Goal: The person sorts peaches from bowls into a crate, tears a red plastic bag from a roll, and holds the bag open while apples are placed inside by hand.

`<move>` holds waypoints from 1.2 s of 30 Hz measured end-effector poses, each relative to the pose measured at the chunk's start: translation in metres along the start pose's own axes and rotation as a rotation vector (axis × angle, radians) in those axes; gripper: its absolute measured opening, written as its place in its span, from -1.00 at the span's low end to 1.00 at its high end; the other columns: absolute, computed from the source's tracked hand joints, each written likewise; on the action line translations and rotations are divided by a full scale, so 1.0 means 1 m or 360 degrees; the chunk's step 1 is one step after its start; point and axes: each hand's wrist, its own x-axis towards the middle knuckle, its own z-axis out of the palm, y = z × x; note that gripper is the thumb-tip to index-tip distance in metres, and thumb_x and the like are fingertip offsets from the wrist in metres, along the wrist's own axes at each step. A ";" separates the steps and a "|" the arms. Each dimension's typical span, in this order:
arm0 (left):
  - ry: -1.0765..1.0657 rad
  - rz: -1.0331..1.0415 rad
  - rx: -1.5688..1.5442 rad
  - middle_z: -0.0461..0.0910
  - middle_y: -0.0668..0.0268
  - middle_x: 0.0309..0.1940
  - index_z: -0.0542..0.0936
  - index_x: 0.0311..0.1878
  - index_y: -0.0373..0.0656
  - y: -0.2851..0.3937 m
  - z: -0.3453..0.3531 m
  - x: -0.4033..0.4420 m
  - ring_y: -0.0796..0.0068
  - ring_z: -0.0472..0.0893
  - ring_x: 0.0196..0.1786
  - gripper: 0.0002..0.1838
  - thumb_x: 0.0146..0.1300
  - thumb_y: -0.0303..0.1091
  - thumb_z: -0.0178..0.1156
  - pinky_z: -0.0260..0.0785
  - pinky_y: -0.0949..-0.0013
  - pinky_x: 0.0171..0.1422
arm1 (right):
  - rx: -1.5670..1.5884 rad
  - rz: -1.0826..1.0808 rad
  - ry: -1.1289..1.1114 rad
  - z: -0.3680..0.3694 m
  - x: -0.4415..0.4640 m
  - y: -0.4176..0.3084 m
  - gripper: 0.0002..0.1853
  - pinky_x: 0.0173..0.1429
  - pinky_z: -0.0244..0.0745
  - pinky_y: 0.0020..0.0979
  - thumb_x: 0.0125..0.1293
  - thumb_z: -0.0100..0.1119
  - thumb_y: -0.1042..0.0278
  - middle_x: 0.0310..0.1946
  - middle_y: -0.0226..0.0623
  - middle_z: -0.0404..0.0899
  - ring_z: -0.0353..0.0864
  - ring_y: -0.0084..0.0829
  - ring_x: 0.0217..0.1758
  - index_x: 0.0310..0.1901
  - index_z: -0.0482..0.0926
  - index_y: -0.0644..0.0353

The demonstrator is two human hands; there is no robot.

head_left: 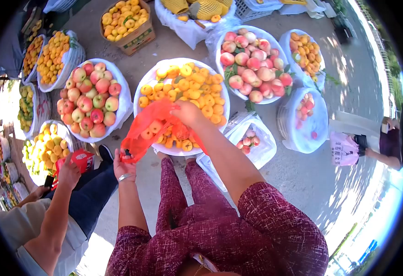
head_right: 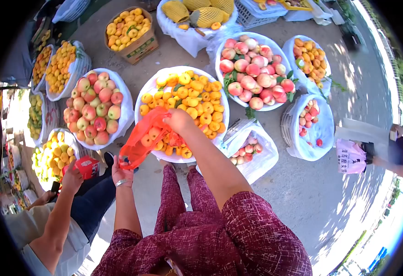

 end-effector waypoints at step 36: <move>0.0204 -0.0170 0.0212 0.64 0.55 -0.29 0.58 -0.09 0.05 0.001 -0.035 0.003 0.58 0.58 -0.35 -0.79 0.30 -0.12 0.21 0.47 0.41 -0.19 | 0.0701 0.0100 0.0100 0.074 -0.012 0.046 -0.66 -0.25 0.54 -0.46 0.29 0.22 0.19 -0.28 -0.24 0.64 0.64 -0.44 -0.33 -0.06 0.57 0.30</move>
